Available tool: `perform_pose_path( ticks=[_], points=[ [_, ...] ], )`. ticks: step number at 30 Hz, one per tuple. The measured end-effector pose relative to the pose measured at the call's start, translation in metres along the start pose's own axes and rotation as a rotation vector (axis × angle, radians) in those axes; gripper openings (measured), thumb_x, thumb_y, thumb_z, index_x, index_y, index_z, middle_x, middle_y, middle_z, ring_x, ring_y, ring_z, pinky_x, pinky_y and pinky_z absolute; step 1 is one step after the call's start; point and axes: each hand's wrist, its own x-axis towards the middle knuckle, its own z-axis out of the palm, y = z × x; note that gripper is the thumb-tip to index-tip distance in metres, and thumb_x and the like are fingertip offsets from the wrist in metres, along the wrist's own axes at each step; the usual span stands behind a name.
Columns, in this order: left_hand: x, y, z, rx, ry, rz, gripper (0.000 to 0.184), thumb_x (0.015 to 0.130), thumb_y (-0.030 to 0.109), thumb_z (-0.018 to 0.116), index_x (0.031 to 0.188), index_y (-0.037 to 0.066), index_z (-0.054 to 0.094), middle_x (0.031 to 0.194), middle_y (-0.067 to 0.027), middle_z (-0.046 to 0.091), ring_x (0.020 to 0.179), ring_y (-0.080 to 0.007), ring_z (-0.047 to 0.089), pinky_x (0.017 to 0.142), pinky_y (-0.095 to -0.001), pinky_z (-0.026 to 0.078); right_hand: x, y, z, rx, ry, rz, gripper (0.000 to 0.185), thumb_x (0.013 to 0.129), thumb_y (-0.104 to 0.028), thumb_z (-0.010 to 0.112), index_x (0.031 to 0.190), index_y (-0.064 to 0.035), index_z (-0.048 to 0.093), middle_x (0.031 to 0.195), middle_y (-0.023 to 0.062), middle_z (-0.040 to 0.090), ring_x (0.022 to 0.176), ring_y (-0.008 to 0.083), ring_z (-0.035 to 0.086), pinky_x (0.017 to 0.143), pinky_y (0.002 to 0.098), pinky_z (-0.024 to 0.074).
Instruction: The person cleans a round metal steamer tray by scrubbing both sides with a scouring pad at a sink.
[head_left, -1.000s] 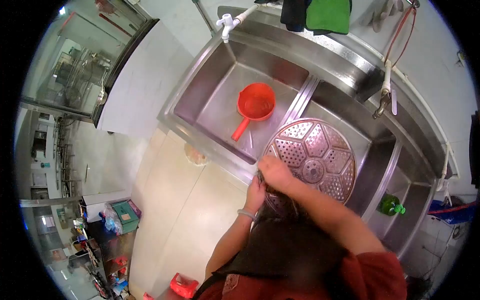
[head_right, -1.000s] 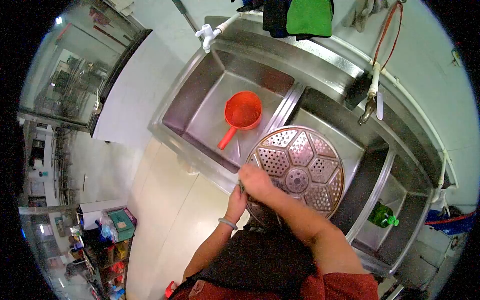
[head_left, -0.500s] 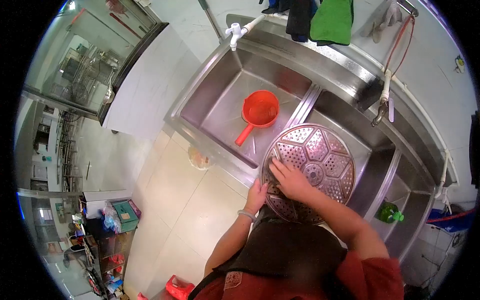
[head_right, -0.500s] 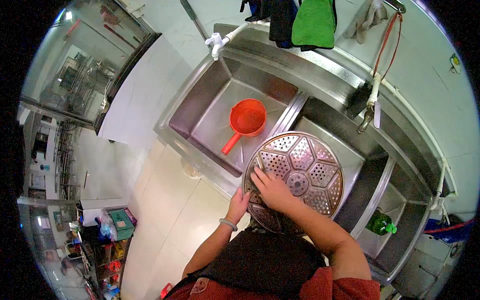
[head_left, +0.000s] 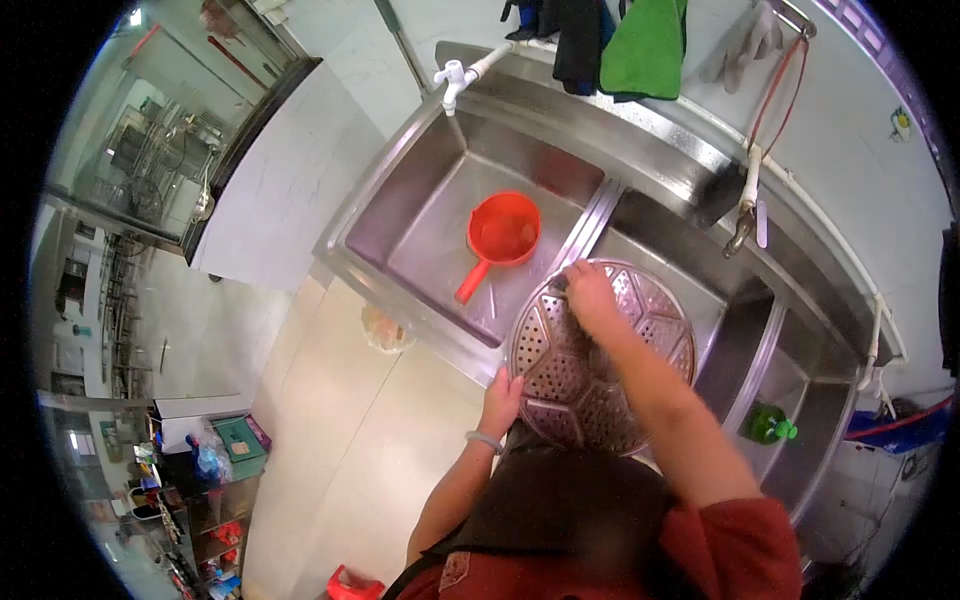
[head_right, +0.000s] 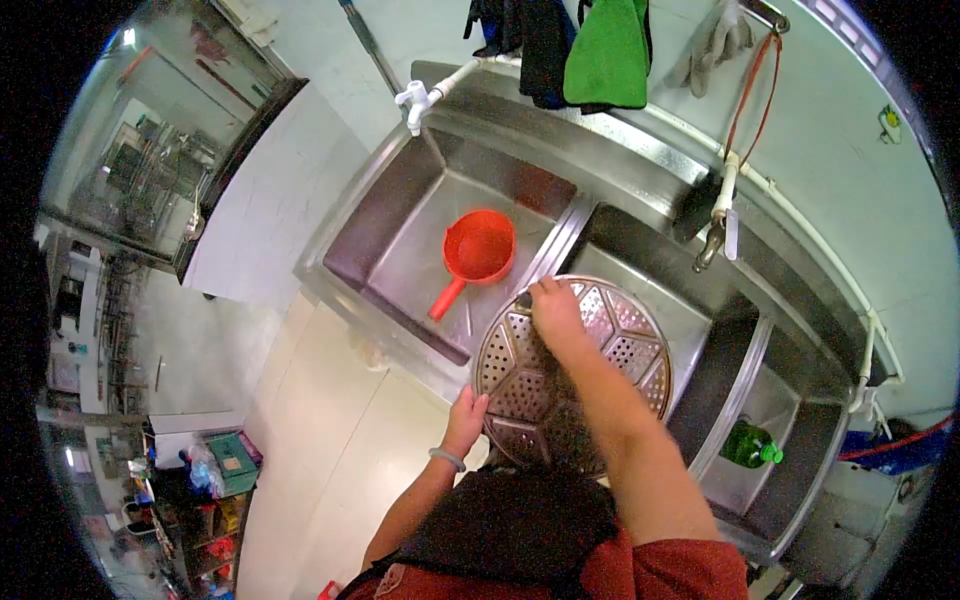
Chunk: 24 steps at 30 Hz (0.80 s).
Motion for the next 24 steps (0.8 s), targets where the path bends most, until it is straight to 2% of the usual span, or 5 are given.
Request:
perform_pose_path(
  ticks=[5,11,16,19,24],
  points=[
    [0.001,-0.026,0.006,0.049,0.040,0.035,0.025,0.098,0.015,0.051,0.118,0.001,0.054,0.098,-0.0150,0.065,0.091,-0.0247,0.062,0.085,-0.0380,0.049,-0.053,-0.088,0.012,0.178,-0.027,-0.304,0.017,0.077,-0.006,0.056,0.091,-0.0033,0.065,0.094,0.0144,0.065,0.090,0.0322,0.064,0.079,0.0436,0.0529],
    [0.002,-0.014,0.005,-0.038,0.042,0.107,0.028,0.096,0.020,0.054,0.117,0.002,0.053,0.098,-0.0265,0.064,0.095,-0.0442,0.062,0.084,-0.0475,0.049,-0.005,0.034,-0.010,-0.004,-0.074,0.031,0.022,0.080,-0.010,0.055,0.097,-0.0056,0.068,0.097,0.0154,0.064,0.092,0.0343,0.062,0.081,0.0450,0.0501],
    [0.003,-0.020,0.005,0.101,0.060,0.089,0.025,0.095,0.023,0.055,0.108,0.002,0.052,0.096,-0.0271,0.064,0.092,-0.0472,0.061,0.079,-0.0491,0.049,-0.016,-0.048,-0.010,0.149,-0.162,0.099,0.022,0.084,-0.016,0.053,0.097,-0.0044,0.067,0.091,0.0196,0.065,0.090,0.0351,0.063,0.082,0.0459,0.0499],
    [0.000,-0.035,0.006,0.074,0.022,0.017,0.025,0.098,0.016,0.052,0.119,0.001,0.053,0.101,-0.0193,0.066,0.094,-0.0302,0.064,0.085,-0.0389,0.049,-0.040,-0.069,0.008,0.147,-0.117,-0.199,0.022,0.088,-0.013,0.051,0.101,-0.0051,0.067,0.099,0.0180,0.065,0.093,0.0367,0.064,0.086,0.0484,0.0506],
    [-0.003,-0.010,-0.001,0.063,-0.009,0.013,0.025,0.097,0.015,0.052,0.118,0.001,0.054,0.104,-0.0183,0.066,0.098,-0.0291,0.064,0.087,-0.0386,0.049,-0.011,0.027,-0.005,0.066,-0.128,0.186,0.021,0.085,-0.009,0.053,0.099,-0.0012,0.066,0.104,0.0187,0.064,0.102,0.0365,0.060,0.091,0.0452,0.0473]
  ],
)
